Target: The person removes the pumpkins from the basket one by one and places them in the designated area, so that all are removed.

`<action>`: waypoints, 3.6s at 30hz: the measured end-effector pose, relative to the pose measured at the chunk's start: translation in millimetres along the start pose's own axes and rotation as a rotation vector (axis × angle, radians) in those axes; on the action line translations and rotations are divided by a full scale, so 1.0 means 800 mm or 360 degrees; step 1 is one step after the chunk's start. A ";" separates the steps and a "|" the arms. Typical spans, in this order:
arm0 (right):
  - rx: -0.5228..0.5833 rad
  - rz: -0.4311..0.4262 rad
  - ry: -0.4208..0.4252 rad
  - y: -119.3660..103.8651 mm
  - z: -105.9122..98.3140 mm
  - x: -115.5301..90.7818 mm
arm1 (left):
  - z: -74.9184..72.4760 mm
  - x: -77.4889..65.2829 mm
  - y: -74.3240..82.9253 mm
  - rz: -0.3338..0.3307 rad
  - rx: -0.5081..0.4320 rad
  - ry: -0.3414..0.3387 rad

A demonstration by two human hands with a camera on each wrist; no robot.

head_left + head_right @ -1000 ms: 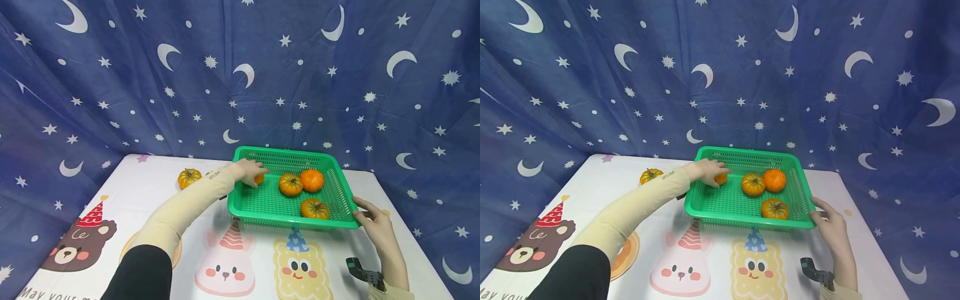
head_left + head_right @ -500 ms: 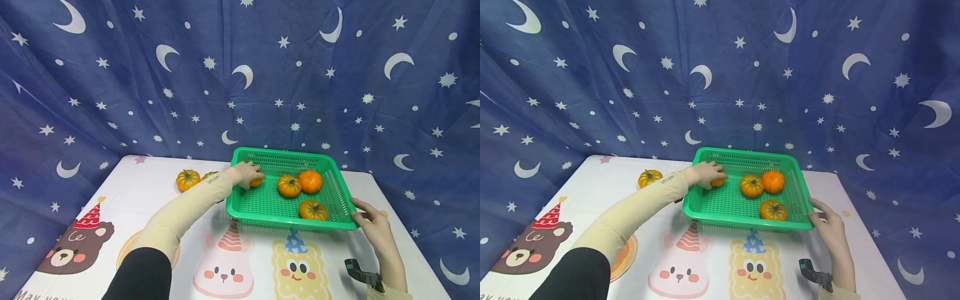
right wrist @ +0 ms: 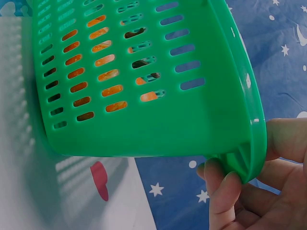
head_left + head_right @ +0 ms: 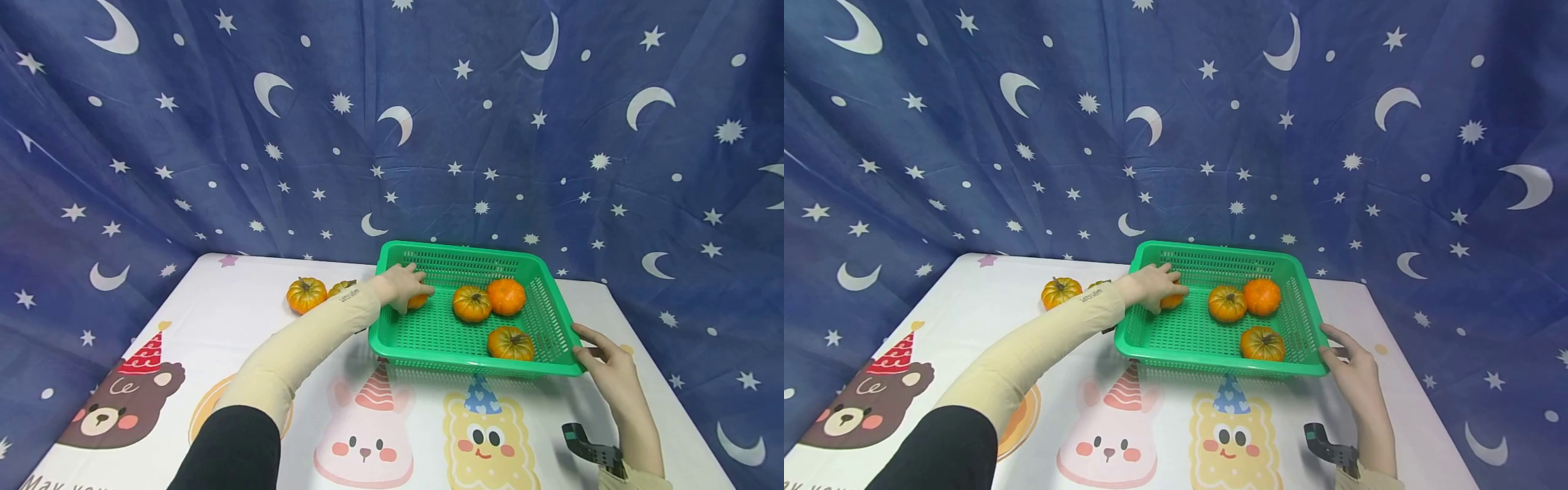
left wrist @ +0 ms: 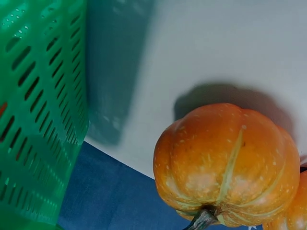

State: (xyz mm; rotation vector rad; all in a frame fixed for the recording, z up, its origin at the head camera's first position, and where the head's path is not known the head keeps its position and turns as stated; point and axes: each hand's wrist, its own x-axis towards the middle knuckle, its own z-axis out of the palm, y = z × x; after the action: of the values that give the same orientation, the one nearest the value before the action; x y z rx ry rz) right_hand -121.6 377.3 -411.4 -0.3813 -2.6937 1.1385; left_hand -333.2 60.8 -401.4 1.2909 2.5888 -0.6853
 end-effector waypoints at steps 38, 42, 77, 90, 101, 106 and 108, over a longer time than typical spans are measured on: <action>-0.0024 -0.0014 0.0001 0.001 0.001 0.001 | -0.013 -0.030 0.011 0.0153 -0.0268 0.0340; -0.0022 -0.0007 0.0002 0.001 0.002 0.000 | -0.010 -0.029 0.016 0.0190 -0.0295 0.0321; -0.0025 -0.0015 0.0021 -0.003 0.001 -0.001 | -0.007 -0.060 -0.001 0.0104 -0.0561 0.0699; -0.0030 -0.0041 0.0042 0.004 0.002 0.001 | -0.010 -0.090 -0.023 -0.0059 -0.0744 0.0955; -0.0028 -0.0040 0.0037 0.002 0.003 0.001 | 0.002 -0.117 -0.038 -0.0256 -0.0838 0.1188; -0.0039 -0.0034 0.0037 -0.001 0.004 0.000 | 0.014 -0.130 -0.043 -0.0354 -0.0906 0.1257; -0.0036 -0.0030 0.0042 -0.001 0.004 0.000 | 0.019 -0.135 -0.044 -0.0382 -0.0919 0.1284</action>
State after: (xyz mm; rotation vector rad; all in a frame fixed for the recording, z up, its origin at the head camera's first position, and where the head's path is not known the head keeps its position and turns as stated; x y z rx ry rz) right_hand -122.4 374.8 -413.1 -0.3712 -2.6836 1.0914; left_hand -295.6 -41.7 -366.0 1.2121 3.1872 0.6948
